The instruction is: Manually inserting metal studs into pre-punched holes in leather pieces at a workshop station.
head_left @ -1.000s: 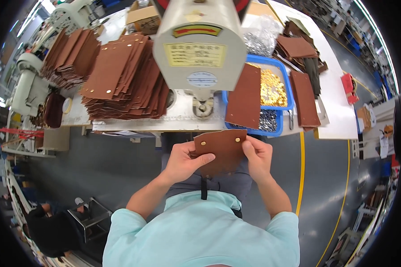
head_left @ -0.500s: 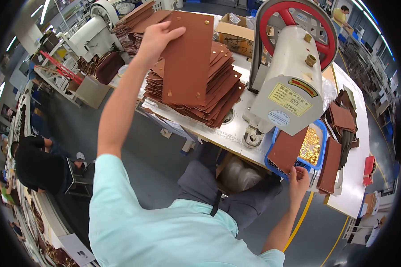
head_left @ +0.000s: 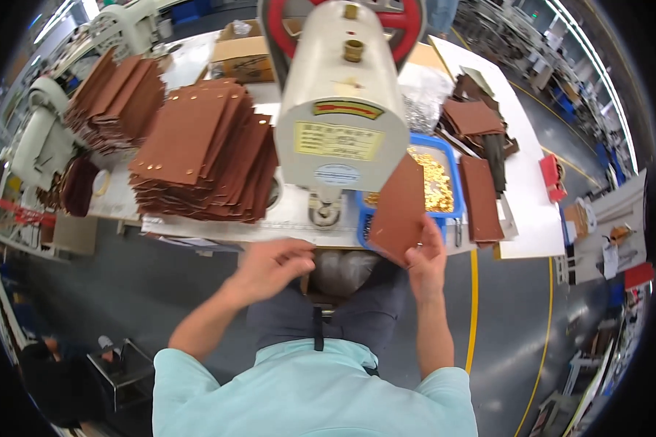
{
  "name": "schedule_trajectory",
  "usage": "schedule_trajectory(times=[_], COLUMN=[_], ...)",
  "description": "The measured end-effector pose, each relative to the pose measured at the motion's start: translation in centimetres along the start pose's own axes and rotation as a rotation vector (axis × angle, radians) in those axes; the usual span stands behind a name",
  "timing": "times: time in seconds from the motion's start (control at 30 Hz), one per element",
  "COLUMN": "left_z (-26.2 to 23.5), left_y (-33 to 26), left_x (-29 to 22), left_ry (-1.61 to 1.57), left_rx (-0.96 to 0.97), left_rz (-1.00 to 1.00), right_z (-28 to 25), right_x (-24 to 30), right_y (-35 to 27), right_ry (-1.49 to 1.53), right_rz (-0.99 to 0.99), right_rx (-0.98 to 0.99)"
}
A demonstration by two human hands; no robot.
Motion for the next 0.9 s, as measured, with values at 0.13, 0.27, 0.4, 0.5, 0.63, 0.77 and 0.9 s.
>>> schedule_trajectory(times=[0.13, 0.27, 0.4, 0.5, 0.63, 0.77, 0.9], left_z=[8.7, 10.3, 10.2, 10.3, 9.7, 8.6, 7.8], left_y=[2.7, 4.5, 4.6, 3.9, 2.5, 1.0, -0.4], left_x=[3.2, 3.3, 2.7, 3.6, 3.3, 3.7, 4.5], left_ry=[-0.842, -0.682, -0.541, -0.565, -0.651, -0.539, -0.530], left_rx=[0.329, 0.153, 0.113, 0.143, 0.062, -0.038, -0.071], left_rz=[-0.196, -0.246, -0.159, -0.241, -0.271, -0.193, -0.220], right_z=[-1.2, 2.1, 0.4, -4.0, -3.4, -3.2, -3.4], right_x=[-1.1, -0.2, 1.6, 3.4, 4.8, 2.3, -0.3], right_y=[-7.0, -10.2, -7.9, -1.7, 8.1, 14.7, 18.0], right_ry=[-0.544, -0.826, -0.711, -0.661, -1.257, -1.393, -1.476], right_rz=[0.056, 0.124, 0.286, 0.120, -0.200, -0.194, -0.126], right_rx=[0.219, 0.626, 0.678, 0.243, 0.092, 0.074, 0.163])
Point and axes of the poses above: each hand's wrist, its own y-axis towards the middle knuckle, its own z-axis out of the palm, x = y × z, the point moved 7 cm from there along y, towards the middle knuckle, and after that the axes turned 1 degree about y, right-handed, at the moved point
